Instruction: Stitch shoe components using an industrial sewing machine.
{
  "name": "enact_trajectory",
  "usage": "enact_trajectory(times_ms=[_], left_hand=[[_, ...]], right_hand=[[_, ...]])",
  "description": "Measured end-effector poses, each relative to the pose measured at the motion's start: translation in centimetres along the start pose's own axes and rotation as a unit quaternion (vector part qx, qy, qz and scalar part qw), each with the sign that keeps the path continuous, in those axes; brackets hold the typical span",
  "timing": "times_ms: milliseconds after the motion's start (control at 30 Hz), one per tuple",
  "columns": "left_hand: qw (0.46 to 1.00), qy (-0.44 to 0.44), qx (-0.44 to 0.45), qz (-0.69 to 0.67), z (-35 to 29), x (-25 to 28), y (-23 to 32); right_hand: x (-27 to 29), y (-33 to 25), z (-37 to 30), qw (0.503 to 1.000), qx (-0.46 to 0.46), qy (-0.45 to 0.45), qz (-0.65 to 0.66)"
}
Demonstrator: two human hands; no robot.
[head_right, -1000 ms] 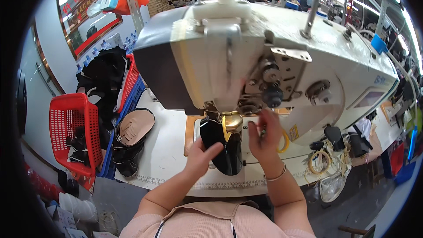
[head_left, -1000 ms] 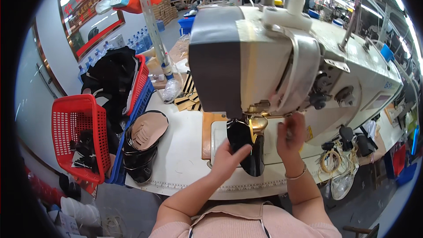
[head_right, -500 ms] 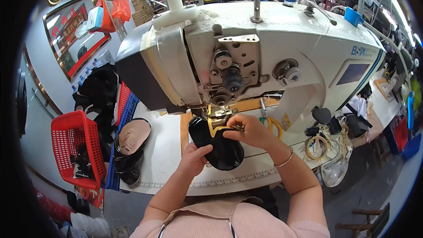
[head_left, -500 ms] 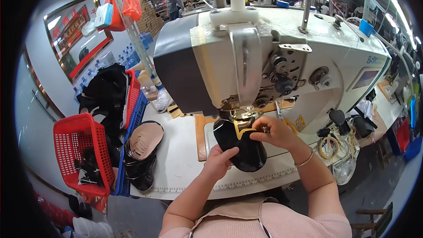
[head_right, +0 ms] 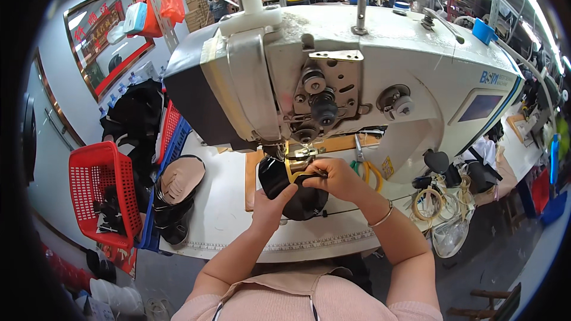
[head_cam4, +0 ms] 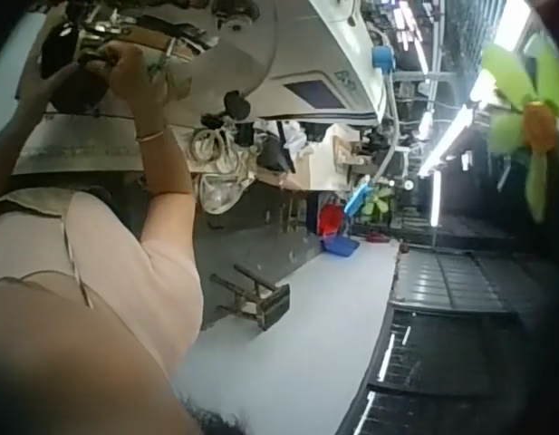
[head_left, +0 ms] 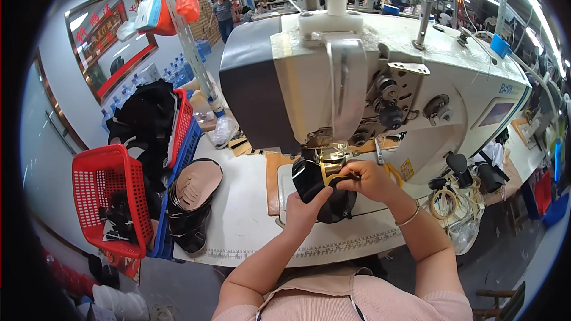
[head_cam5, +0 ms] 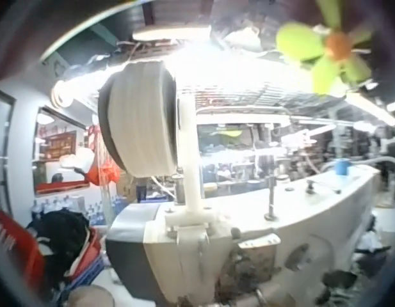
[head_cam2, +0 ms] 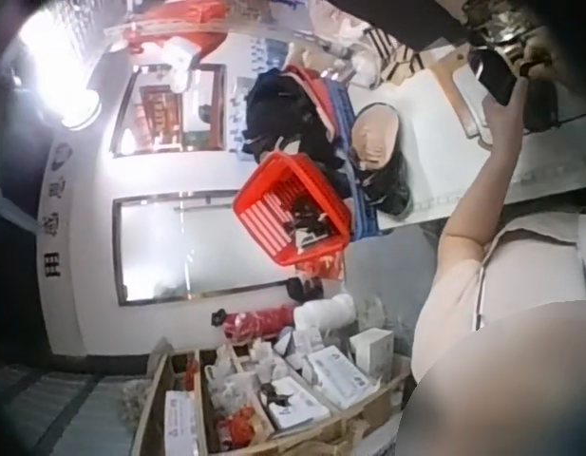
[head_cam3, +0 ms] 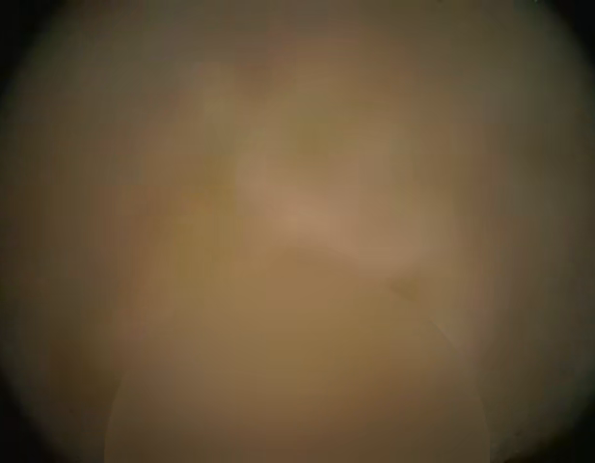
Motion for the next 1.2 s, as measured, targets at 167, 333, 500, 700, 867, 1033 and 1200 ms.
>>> enact_trajectory(times_ms=[167, 333, 500, 700, 867, 1033, 1200], left_hand=[[1.000, 0.009, 0.002, 0.010, -0.2, 0.3, 0.2], [0.999, -0.022, -0.008, 0.023, 0.3, 0.6, -0.6], [0.999, -0.054, -0.003, -0.004, 0.9, 1.0, -1.0], [0.996, -0.084, 0.003, 0.040, 1.0, 1.1, -0.1], [0.997, -0.067, -0.019, 0.023, 0.6, 1.1, -0.1], [0.997, -0.029, -0.047, 0.056, 0.9, 1.3, -0.8], [0.973, 0.091, -0.206, 0.056, -0.5, 1.8, 0.6]], right_hand=[[-0.8, -0.6, -0.9, 0.994, 0.019, 0.037, -0.097], [-1.2, -2.6, -1.8, 0.915, 0.250, 0.203, -0.244], [-1.6, -2.4, -1.7, 0.941, 0.198, 0.194, -0.191], [-1.6, -2.3, -2.2, 0.932, 0.193, 0.202, -0.230], [-2.7, -3.5, -2.8, 0.881, 0.242, 0.236, -0.332], [-3.3, -2.8, -3.6, 0.884, 0.245, 0.233, -0.322], [-3.7, -3.1, -3.4, 0.886, 0.270, 0.210, -0.313]])
Point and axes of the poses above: each hand's wrist, its own z-axis towards the middle knuckle, its own x-axis out of the back of the hand, y = z × x, the point moved 4 cm from there along z, towards the middle knuckle, and after that the axes turned 10 degrees about x, right-handed, at the moved point
